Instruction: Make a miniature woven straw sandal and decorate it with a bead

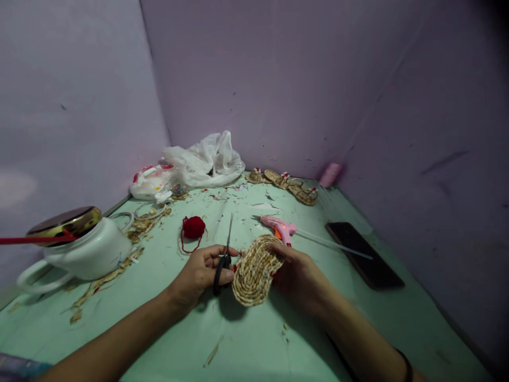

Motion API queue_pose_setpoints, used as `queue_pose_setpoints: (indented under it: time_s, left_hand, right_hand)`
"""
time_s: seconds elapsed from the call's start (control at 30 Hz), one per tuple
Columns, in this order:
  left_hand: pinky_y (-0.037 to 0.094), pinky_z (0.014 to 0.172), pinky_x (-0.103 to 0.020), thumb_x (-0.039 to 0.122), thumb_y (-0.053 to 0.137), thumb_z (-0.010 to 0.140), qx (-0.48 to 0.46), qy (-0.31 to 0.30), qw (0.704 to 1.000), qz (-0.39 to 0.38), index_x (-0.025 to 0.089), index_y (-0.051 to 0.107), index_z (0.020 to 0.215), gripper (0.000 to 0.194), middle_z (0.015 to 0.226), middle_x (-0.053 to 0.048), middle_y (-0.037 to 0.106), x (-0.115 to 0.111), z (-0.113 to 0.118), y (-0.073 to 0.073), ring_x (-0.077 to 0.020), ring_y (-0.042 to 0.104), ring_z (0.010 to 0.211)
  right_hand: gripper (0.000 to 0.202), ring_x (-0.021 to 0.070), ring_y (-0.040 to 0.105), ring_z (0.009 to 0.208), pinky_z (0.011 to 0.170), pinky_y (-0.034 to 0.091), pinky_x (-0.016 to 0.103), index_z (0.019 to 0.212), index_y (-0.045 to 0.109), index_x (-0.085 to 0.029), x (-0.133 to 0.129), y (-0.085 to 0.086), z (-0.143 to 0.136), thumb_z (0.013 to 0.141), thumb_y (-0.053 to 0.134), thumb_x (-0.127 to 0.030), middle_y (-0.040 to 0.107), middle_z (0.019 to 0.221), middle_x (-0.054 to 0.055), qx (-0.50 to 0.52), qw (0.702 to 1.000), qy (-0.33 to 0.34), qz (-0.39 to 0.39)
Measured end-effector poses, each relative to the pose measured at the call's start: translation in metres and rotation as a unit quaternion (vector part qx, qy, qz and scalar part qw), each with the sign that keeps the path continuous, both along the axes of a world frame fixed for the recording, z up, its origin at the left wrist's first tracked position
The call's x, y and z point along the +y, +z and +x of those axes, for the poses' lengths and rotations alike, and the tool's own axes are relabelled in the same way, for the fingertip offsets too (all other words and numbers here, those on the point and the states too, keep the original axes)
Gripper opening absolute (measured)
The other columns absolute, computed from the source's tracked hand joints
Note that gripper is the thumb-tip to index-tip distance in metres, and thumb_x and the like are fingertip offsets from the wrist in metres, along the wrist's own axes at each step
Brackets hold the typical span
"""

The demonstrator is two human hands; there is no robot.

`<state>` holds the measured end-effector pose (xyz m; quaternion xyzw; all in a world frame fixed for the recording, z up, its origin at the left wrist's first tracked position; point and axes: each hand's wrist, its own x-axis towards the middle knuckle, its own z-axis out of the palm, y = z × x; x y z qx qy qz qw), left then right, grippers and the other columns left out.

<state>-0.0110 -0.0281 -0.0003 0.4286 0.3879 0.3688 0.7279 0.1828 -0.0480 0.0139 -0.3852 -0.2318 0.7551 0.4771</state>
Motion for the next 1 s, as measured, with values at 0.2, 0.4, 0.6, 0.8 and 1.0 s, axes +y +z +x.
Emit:
queue_pose_setpoints:
  time_s: [0.2,0.4,0.6,0.8,1.0]
  left_hand:
    - [0.046,0.061,-0.026,0.022,0.074,0.056,0.004,0.001,1.0,0.03,0.013,0.058,0.094,0.042,0.073,-0.006,0.066,0.002,-0.002,-0.002,-0.0152,0.061,0.064]
    - [0.044,0.053,-0.024,0.028,0.073,0.061,0.04,0.073,0.994,0.072,0.012,0.053,0.096,0.044,0.062,-0.002,0.061,0.012,-0.004,-0.006,-0.0141,0.058,0.056]
    - [0.047,0.055,-0.026,0.024,0.077,0.053,-0.004,0.042,0.999,0.0,0.013,0.056,0.09,0.044,0.067,-0.003,0.063,0.009,0.01,0.002,-0.0156,0.06,0.06]
    - [0.032,0.031,-0.016,0.016,0.074,0.048,-0.021,0.13,0.991,-0.036,0.012,0.055,0.09,0.046,0.061,-0.001,0.061,0.01,0.028,0.01,-0.0092,0.05,0.042]
    - [0.041,0.034,-0.019,0.013,0.073,0.048,-0.02,0.237,0.971,0.032,0.012,0.054,0.088,0.044,0.056,0.002,0.06,0.016,0.037,0.009,-0.0105,0.051,0.042]
  right_hand:
    - [0.027,0.0226,0.062,0.077,0.077,0.044,0.034,0.087,0.068,-0.009,-0.003,0.001,0.0,0.067,0.063,-0.027,0.069,0.079,0.011,-0.007,0.996,0.052,0.075]
    - [0.019,0.0232,0.062,0.072,0.073,0.045,0.036,0.076,0.067,-0.009,-0.003,0.001,-0.002,0.061,0.062,-0.019,0.068,0.074,0.011,-0.022,0.997,0.044,0.061]
    - [0.031,0.0214,0.062,0.071,0.075,0.045,0.035,0.088,0.067,-0.008,-0.002,-0.011,-0.004,0.06,0.068,-0.019,0.067,0.074,0.009,-0.05,0.991,0.089,0.081]
    - [0.045,0.0201,0.059,0.077,0.072,0.045,0.033,0.105,0.06,-0.014,0.001,-0.008,0.004,0.066,0.07,-0.034,0.065,0.086,0.008,-0.198,0.97,-0.044,0.137]
    - [0.009,0.018,0.053,0.073,0.068,0.041,0.031,0.081,0.064,-0.021,-0.008,0.0,0.007,0.073,0.063,-0.026,0.062,0.081,0.004,-0.481,0.785,-0.182,0.346]
